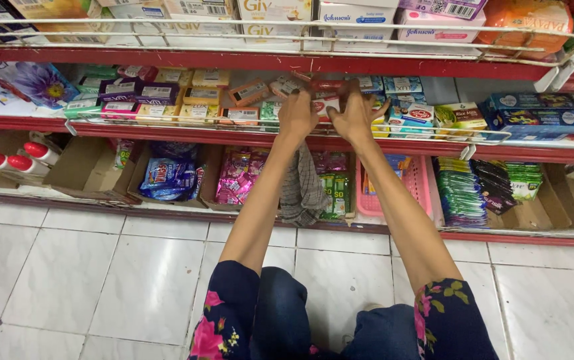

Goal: The recorder is wiping down personal care products like bar soaps and shampoo packets and cleaning the grocery store shelves with a cloth.

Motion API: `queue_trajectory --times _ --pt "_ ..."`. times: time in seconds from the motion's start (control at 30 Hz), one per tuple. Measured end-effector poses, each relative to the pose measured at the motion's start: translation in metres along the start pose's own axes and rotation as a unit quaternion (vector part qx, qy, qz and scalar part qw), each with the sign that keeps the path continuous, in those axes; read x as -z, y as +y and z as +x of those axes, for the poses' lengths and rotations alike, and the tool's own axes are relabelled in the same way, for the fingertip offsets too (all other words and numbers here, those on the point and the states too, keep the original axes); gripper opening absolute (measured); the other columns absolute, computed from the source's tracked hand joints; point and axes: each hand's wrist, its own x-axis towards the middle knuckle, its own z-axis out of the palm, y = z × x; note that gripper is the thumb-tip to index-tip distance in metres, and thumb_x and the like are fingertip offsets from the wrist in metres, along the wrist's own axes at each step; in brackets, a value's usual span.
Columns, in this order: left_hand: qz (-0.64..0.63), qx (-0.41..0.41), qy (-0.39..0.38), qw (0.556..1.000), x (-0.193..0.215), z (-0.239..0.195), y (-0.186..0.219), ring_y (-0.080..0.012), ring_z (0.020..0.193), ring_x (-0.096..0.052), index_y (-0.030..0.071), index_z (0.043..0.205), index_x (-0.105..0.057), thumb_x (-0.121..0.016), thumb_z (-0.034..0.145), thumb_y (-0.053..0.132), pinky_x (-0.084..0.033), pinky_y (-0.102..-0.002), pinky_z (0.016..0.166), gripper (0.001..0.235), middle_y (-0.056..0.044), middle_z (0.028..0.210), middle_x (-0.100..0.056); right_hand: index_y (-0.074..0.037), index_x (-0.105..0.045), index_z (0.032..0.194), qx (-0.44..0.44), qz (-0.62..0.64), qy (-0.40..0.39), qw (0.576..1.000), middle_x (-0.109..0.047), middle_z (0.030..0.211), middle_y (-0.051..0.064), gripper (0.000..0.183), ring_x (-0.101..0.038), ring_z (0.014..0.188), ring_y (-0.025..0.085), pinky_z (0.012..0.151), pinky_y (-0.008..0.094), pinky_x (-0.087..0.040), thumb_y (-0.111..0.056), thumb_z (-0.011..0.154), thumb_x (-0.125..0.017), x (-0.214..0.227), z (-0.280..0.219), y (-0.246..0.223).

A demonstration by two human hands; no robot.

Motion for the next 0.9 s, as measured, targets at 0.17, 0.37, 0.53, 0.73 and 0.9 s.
queue_trajectory --times 0.17,0.37,0.53,0.73,0.9 --pt "-0.119 -0.063 0.087 0.987 0.042 -0.044 0.038 -0.0575 0.092 -0.068 -0.011 0.104 -0.072 -0.061 0.085 0.008 -0.056 -0.065 0.077 0.029 -0.035 0.088 -0.071 -0.022 -0.064 0.108 -0.012 0.074 0.016 0.997 -0.072 0.101 0.005 0.041 -0.056 0.119 0.047 0.105 0.076 -0.022 -0.030 0.073 -0.085 0.001 0.005 0.012" --pt "-0.275 0.001 0.145 0.951 0.005 -0.033 0.030 -0.0472 0.109 -0.067 0.001 0.114 -0.073 -0.067 0.086 0.013 -0.052 -0.055 0.095 0.031 -0.026 0.104 -0.075 -0.026 -0.067 0.101 0.034 0.103 0.093 0.990 -0.072 0.095 0.000 0.026 -0.059 0.110 0.035 0.108 0.076 -0.011 -0.038 0.083 -0.080 0.032 -0.027 -0.011" --pt "-0.358 -0.035 0.211 0.909 0.023 -0.045 0.056 -0.0453 0.113 -0.066 0.006 0.118 -0.070 -0.075 0.087 0.022 -0.050 -0.055 0.097 0.035 -0.024 0.108 -0.074 -0.016 -0.054 0.117 0.172 0.171 0.163 0.956 -0.073 0.108 0.012 0.021 -0.065 0.114 0.035 0.108 0.075 0.001 -0.032 0.107 -0.064 0.056 -0.052 -0.022" --pt "-0.308 0.034 0.186 0.933 0.045 -0.056 0.062 -0.0485 0.107 -0.066 0.004 0.111 -0.074 -0.059 0.089 0.035 -0.051 -0.058 0.093 0.041 -0.023 0.102 -0.075 -0.006 -0.044 0.118 0.181 0.344 0.163 0.907 -0.053 0.104 0.012 0.028 -0.060 0.095 0.025 0.093 0.045 -0.044 -0.033 0.113 -0.051 0.078 -0.070 -0.049" --pt "-0.295 -0.012 0.140 0.945 0.052 -0.067 0.062 -0.0410 0.085 -0.072 0.006 0.086 -0.079 -0.060 0.084 0.022 -0.053 -0.049 0.076 0.024 -0.019 0.075 -0.072 -0.007 -0.045 0.116 0.144 0.379 0.130 0.905 -0.051 0.095 0.006 0.028 -0.057 0.083 0.016 0.081 0.032 -0.051 -0.034 0.112 -0.051 0.071 -0.069 -0.044"
